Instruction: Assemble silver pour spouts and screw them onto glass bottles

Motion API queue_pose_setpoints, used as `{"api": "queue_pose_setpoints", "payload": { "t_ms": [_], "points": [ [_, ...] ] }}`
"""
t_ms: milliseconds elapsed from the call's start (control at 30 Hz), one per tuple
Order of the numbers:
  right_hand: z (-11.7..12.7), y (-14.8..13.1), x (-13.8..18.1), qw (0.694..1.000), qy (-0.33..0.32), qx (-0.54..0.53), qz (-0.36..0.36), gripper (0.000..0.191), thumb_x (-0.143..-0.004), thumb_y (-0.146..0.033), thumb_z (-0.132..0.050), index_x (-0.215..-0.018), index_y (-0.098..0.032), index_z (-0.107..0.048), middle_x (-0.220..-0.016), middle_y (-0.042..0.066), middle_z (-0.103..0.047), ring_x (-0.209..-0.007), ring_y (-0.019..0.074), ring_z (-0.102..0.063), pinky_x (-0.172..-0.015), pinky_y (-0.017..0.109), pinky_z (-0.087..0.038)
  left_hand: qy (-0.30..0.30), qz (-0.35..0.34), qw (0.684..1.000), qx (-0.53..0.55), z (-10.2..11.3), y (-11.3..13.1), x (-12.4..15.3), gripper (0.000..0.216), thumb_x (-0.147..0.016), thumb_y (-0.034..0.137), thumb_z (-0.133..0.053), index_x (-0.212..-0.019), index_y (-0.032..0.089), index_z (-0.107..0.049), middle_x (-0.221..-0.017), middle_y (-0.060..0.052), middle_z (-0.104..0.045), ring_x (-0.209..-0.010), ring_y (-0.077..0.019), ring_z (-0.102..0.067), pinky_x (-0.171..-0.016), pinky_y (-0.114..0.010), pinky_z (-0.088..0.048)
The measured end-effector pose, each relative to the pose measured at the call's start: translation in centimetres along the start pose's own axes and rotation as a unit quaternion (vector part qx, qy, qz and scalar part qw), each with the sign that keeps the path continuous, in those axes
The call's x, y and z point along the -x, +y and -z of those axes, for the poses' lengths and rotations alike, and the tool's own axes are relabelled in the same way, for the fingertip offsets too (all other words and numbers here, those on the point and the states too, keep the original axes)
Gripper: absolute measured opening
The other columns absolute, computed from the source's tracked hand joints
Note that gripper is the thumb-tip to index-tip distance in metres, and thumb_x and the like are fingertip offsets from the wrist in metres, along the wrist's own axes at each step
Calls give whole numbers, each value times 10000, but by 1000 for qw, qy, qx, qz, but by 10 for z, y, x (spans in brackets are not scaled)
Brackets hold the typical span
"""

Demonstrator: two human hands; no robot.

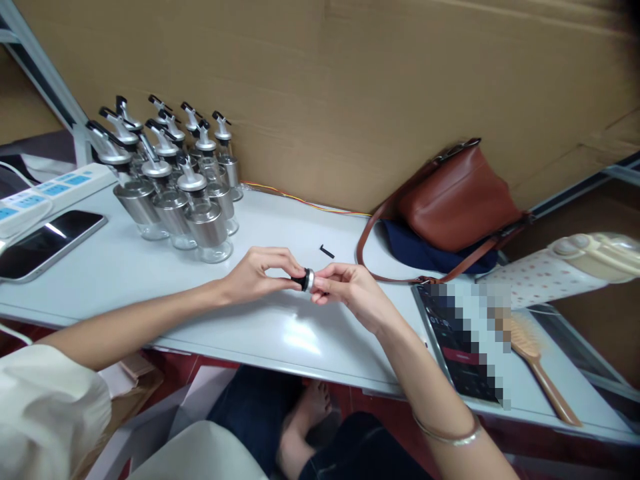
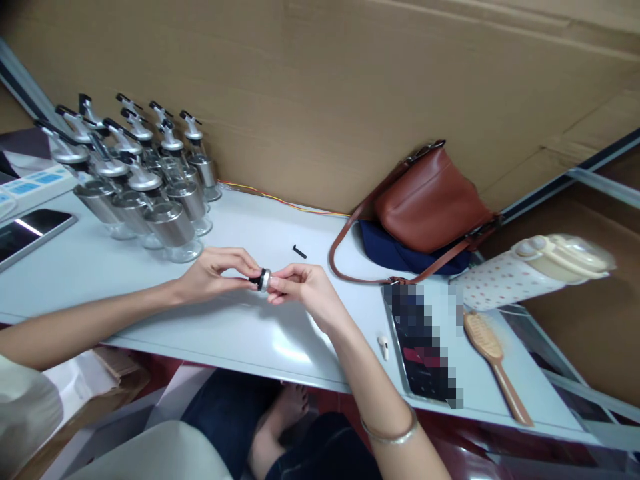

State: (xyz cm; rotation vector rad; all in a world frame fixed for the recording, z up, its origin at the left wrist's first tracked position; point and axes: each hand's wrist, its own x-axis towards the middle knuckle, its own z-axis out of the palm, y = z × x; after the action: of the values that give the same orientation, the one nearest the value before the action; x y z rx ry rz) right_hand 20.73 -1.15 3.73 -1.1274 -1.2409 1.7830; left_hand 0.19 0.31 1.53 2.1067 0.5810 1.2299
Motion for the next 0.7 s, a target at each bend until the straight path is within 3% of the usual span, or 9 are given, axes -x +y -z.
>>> {"api": "queue_pose_setpoints", "payload": {
  "t_ms": [67, 133, 200, 300, 433, 567, 633, 700],
  "points": [
    [6, -2, 0, 996, -62, -21, -62, 286, -556, -308, -843, -658, -128, -645, -602, 4, -682, -512, 82, -634, -521, 172, -514, -42, -89, 994, -50, -1, 0, 5, 106, -808, 110, -656, -872, 137, -735, -869, -132, -743, -806, -178, -693, -711, -285, -569],
    [11, -3, 1, 988, -112, -22, -103, 300, -560, -318, -840, -648, -122, -629, -577, 15, -675, -465, 83, -615, -463, 168, -491, -99, -137, 982, -78, -1, 1, 10, 158, -850, 125, -600, -911, 164, -740, -913, -142, -744, -900, -212, -683, -736, -324, -570],
    [13, -5, 4, 980, -153, -14, -125, 297, -594, -328, -820, -646, -122, -613, -553, 21, -662, -422, 89, -592, -409, 174, -456, -133, -133, 978, -88, -1, 2, 14, 172, -861, 157, -591, -918, 210, -745, -926, -126, -744, -959, -233, -666, -768, -357, -560],
    [10, -6, 7, 976, -182, -24, -114, 277, -667, -339, -775, -680, -136, -586, -529, -26, -606, -382, 56, -520, -360, 158, -364, -99, -89, 987, -89, -1, 3, 14, 152, -857, 189, -608, -947, 232, -723, -928, -116, -726, -905, -223, -663, -767, -357, -542],
    [-2, -8, 10, 995, -98, -12, -2, 307, -682, -361, -768, -698, -146, -550, -530, -60, -552, -407, 34, -453, -403, 168, -335, -66, -55, 994, -73, 1, -1, 5, 75, -864, 277, -608, -892, 220, -648, -795, -62, -672, -719, -162, -611, -732, -327, -505],
    [-13, -13, 18, 989, -42, 87, 108, 270, -771, -373, -693, -741, -161, -528, -553, -46, -563, -441, 64, -484, -449, 198, -386, -30, -9, 999, -24, -1, 0, 3, 201, -874, 415, -575, -849, 216, -569, -699, -5, -591, -644, -133, -541, -688, -299, -464],
    [-16, -13, 22, 968, -3, 174, 182, 205, -832, -336, -636, -771, -174, -527, -582, -34, -576, -467, 83, -501, -463, 213, -408, 16, 55, 998, 21, -4, 4, 4, 284, -846, 486, -589, -838, 205, -543, -728, -4, -573, -668, -134, -533, -666, -286, -442],
    [-16, -11, 24, 899, 49, 315, 299, 120, -886, -263, -580, -807, -179, -546, -651, 0, -616, -539, 106, -539, -511, 229, -433, 45, 146, 984, 97, -7, 8, 3, 343, -814, 522, -614, -843, 195, -516, -732, 6, -548, -652, -122, -502, -619, -263, -408]
  ]
}}
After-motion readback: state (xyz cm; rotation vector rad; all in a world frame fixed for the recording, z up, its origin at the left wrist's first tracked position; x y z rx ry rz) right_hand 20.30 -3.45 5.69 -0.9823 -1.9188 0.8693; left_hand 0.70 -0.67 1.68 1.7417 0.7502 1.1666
